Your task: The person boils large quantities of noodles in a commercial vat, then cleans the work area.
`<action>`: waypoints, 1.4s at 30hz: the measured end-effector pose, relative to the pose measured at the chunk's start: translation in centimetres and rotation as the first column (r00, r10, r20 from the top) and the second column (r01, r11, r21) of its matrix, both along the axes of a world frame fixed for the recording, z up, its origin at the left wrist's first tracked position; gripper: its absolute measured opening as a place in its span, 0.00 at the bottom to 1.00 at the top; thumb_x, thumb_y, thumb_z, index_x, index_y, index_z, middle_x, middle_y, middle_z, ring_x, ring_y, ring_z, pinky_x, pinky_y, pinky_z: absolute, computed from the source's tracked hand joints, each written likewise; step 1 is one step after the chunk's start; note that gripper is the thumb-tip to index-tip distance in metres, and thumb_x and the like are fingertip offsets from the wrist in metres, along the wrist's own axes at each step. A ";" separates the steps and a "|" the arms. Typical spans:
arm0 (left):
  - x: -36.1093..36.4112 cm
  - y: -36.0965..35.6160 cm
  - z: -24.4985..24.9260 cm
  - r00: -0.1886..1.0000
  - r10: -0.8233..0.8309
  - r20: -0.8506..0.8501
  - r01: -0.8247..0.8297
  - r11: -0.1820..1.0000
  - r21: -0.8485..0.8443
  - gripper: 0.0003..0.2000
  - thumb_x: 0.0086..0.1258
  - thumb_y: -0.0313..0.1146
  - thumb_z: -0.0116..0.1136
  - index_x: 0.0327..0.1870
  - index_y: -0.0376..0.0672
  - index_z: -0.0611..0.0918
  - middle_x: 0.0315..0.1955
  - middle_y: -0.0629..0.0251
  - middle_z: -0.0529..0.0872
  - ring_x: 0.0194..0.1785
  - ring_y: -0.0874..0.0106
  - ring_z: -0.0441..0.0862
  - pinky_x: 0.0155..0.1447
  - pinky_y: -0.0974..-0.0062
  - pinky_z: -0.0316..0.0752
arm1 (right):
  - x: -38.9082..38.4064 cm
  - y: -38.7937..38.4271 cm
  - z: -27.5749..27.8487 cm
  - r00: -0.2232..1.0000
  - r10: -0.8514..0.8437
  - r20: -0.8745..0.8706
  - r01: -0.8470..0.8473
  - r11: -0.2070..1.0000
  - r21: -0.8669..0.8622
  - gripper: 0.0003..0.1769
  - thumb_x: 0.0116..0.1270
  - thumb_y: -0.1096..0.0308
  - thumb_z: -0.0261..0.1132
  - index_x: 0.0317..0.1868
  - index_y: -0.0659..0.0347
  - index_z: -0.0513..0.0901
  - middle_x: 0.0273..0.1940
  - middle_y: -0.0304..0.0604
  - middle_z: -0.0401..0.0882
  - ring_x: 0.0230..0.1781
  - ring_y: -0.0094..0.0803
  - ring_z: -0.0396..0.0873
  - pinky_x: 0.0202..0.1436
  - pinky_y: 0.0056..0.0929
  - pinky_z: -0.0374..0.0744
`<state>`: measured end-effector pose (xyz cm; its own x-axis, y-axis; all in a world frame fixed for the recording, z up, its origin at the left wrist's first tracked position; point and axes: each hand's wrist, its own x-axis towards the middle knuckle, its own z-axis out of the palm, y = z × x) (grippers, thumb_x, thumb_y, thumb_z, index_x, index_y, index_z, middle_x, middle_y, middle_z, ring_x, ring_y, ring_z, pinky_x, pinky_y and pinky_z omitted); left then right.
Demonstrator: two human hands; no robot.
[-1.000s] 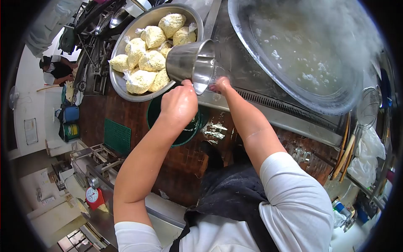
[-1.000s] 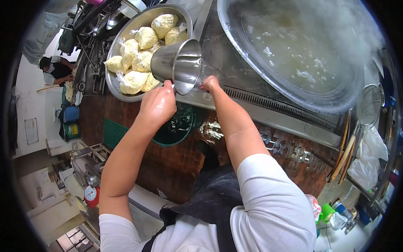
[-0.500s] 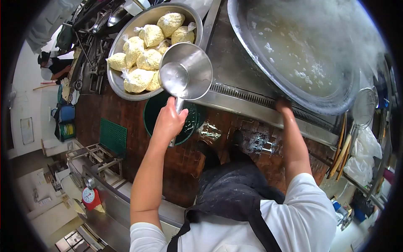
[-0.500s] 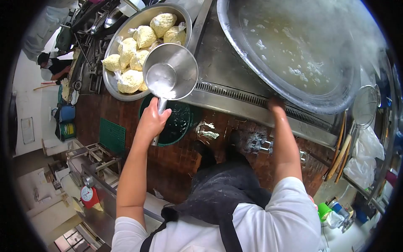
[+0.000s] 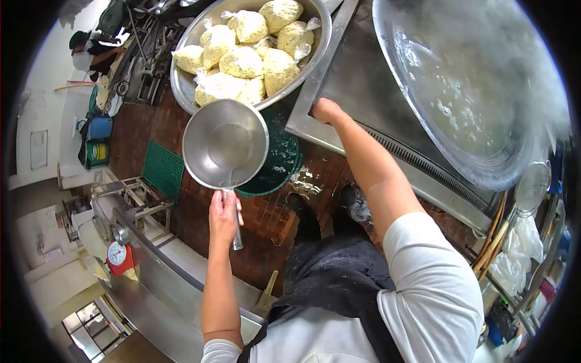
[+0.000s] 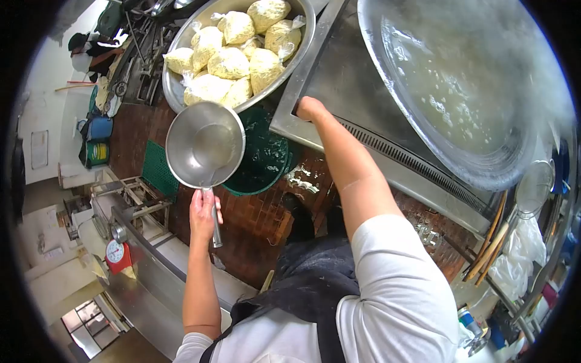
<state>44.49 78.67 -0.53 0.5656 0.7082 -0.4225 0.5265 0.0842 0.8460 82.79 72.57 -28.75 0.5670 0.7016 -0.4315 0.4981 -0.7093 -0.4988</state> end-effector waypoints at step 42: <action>1.1 22.1 -67.5 0.395 -0.416 -0.819 0.540 0.827 -0.159 0.24 0.69 0.38 0.57 0.64 0.36 0.74 0.60 0.43 0.79 0.64 0.49 0.78 0.63 0.54 0.77 | -10.8 -2.9 5.6 0.835 -0.091 0.542 0.072 0.996 0.057 0.28 0.69 0.48 0.57 0.60 0.62 0.74 0.42 0.52 0.73 0.45 0.50 0.73 0.51 0.47 0.69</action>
<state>45.57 100.80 -68.07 0.2915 0.5104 -0.8090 0.8824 -0.4700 0.0215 71.97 69.70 -23.18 0.7594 0.6505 -0.0147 0.6368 -0.7477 -0.1883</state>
